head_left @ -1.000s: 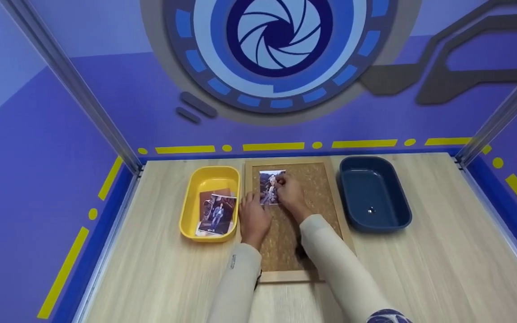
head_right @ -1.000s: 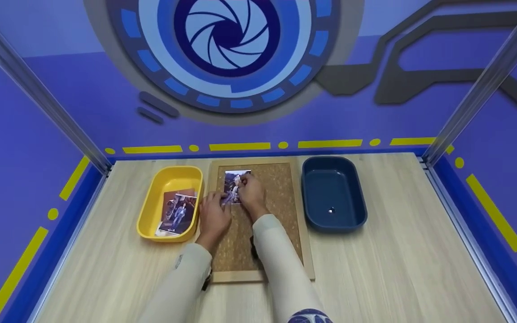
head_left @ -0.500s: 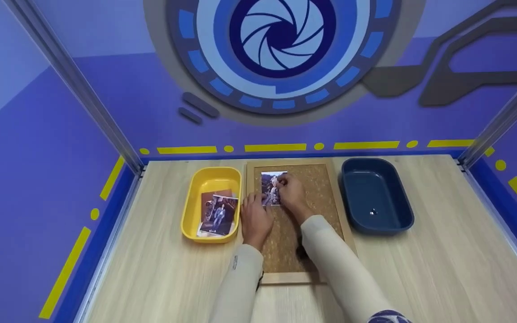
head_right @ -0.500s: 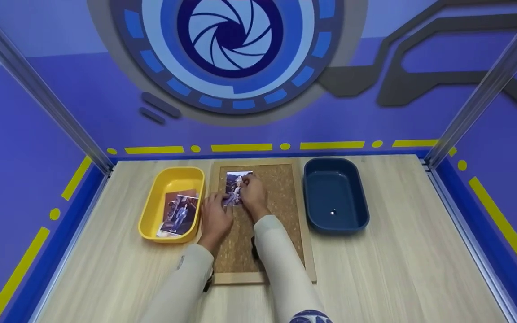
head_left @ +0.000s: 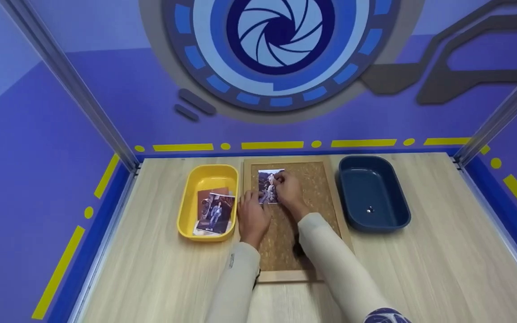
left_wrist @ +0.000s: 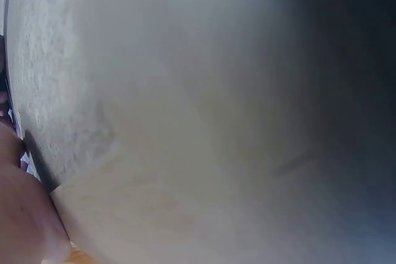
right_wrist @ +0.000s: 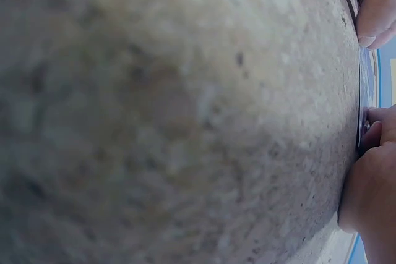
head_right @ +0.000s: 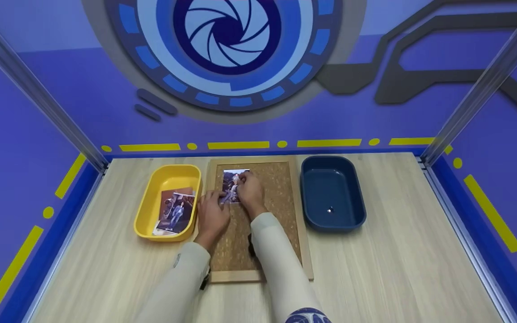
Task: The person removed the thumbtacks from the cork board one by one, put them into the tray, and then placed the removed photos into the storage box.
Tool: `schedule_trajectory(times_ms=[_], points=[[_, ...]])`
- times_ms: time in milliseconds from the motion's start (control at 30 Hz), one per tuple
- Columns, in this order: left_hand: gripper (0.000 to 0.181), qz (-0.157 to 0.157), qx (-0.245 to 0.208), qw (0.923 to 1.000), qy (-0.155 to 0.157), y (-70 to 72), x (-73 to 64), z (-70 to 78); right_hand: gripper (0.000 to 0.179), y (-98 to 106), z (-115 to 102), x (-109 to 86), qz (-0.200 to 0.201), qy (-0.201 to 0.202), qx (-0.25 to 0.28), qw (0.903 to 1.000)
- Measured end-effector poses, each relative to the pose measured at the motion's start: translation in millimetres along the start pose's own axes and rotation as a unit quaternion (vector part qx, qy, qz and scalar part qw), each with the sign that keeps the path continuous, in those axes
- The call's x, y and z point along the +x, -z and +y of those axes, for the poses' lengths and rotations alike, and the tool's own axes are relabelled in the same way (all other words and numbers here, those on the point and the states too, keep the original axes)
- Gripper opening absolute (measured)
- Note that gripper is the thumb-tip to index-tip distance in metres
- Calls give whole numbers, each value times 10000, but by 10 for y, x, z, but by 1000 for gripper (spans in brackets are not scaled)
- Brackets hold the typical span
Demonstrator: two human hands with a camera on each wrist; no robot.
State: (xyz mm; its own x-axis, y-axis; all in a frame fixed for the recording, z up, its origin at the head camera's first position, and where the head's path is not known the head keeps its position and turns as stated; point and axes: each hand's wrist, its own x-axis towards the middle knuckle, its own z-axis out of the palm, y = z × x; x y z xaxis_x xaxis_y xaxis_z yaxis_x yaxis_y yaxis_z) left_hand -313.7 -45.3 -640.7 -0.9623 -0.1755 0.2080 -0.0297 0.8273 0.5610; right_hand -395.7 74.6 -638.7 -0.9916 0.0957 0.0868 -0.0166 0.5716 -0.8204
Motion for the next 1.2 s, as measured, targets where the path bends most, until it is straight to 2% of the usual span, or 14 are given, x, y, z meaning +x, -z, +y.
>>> schedule_trajectory(times_ms=[400, 633, 900, 1200], points=[[27, 14, 2, 10000, 9, -34, -22, -3, 14, -13, 36, 15, -83, 27, -154, 9998], [24, 219, 95, 9997, -88, -34, -6, -18, 16, -22, -16, 77, -152, 69, -55, 9998], [25, 77, 62, 10000, 3, -10, -2, -18, 19, -49, -41, 148, -177, -89, 12, 9998], [25, 222, 113, 9996, -134, -5, 3, -9, 18, -69, -33, 215, -136, -97, -186, 9997]])
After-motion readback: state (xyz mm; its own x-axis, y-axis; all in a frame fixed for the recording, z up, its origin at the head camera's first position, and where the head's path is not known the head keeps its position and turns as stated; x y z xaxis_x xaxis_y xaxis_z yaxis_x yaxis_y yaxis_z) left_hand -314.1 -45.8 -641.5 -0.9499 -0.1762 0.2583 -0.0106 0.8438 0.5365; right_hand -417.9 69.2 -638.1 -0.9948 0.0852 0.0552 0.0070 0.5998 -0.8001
